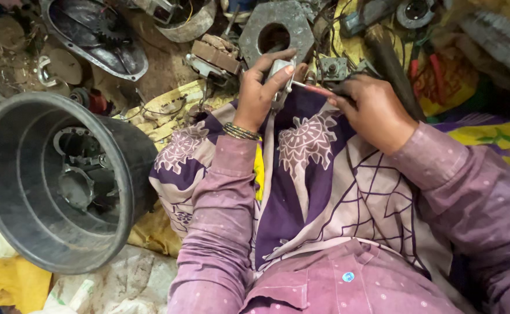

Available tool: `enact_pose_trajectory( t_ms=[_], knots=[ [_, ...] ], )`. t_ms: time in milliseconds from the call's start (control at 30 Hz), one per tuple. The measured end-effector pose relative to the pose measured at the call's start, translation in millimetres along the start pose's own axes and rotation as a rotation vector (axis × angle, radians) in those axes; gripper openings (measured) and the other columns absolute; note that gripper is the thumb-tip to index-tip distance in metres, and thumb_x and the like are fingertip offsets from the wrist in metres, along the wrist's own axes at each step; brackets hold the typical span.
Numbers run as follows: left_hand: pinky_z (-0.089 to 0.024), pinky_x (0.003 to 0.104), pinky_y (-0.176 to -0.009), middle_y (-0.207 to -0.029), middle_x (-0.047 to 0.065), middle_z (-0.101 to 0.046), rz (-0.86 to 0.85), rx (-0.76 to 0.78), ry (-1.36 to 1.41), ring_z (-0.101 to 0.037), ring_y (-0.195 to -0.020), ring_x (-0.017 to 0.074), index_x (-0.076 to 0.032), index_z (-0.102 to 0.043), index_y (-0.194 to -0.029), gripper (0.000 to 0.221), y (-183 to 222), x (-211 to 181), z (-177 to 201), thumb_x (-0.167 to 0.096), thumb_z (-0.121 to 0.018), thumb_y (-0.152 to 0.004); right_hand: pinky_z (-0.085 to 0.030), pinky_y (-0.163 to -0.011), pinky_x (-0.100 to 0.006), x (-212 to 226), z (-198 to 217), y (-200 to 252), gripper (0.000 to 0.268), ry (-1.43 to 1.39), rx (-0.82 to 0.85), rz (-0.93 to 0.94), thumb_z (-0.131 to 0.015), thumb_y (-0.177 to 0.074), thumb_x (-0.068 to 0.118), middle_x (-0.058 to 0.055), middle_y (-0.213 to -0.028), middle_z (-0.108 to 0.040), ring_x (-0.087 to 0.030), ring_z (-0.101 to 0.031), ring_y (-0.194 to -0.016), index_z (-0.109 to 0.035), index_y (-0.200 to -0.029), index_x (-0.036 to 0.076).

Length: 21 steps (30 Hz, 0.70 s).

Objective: The person sits on the floor surrounded by scrap metal and disassembles a cylindrical metal component. They use a hammer to separate parts and a screwdriver to pry out internal pieces, placing the separated components into a nearby bucket.

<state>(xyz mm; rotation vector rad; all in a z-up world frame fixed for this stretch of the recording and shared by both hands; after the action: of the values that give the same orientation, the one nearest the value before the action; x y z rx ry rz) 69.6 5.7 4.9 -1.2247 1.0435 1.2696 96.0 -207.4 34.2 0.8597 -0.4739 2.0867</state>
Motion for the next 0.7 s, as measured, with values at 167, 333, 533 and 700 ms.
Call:
enact_pose_trajectory(
  t_ms=[167, 333, 533, 700],
  knots=[
    [-0.053, 0.026, -0.095, -0.118, 0.007, -0.076, 0.1, 0.026, 0.062, -0.067, -0.105, 0.0111, -0.002, -0.068, -0.131, 0.034, 0, 8, -6, -0.02, -0.067, -0.102, -0.053, -0.076, -0.047, 0, 7, 0, 0.036, 0.121, -0.093, -0.039, -0.083, -0.082, 0.017, -0.022, -0.106, -0.065, -0.042, -0.065, -0.09, -0.063, -0.103, -0.004],
    [-0.053, 0.026, -0.098, -0.122, 0.007, -0.073, 0.018, -0.051, -0.023, -0.066, -0.108, 0.0119, -0.002, -0.07, -0.13, 0.032, -3, 4, -1, -0.019, -0.068, -0.102, -0.053, -0.075, -0.047, 8, 4, -2, 0.032, 0.049, -0.087, 0.106, -0.081, -0.09, 0.015, -0.02, -0.1, -0.067, -0.041, -0.067, -0.089, -0.067, -0.114, -0.001],
    [-0.054, 0.029, -0.099, -0.121, 0.008, -0.07, -0.022, -0.025, -0.204, -0.069, -0.112, 0.018, -0.007, -0.072, -0.128, 0.034, 1, -10, -12, -0.023, -0.073, -0.098, -0.052, -0.071, -0.05, -1, 2, -1, 0.022, 0.119, -0.098, -0.006, -0.079, -0.089, 0.014, -0.019, -0.095, -0.065, -0.042, -0.067, -0.082, -0.064, -0.097, 0.001],
    [-0.049, 0.047, -0.104, -0.129, 0.015, -0.059, -0.349, -0.327, -1.085, -0.058, -0.121, 0.0323, -0.011, -0.067, -0.134, 0.05, 7, -42, -8, -0.035, -0.079, -0.091, -0.051, -0.071, -0.053, 1, 4, -1, 0.02, 0.207, -0.119, -0.018, -0.077, -0.094, 0.011, -0.021, -0.102, -0.064, -0.045, -0.065, -0.083, -0.061, -0.099, 0.0]
  ],
)
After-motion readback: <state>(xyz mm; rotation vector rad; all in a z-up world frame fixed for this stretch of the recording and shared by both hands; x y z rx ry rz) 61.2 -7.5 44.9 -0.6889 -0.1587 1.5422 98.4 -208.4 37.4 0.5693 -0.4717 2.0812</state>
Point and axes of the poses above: each hand's wrist, its own y-axis away from the middle knuckle, its own z-axis out of the back of the hand, x = y × z, the point moved 7 cm from there along -y, towards the middle knuckle
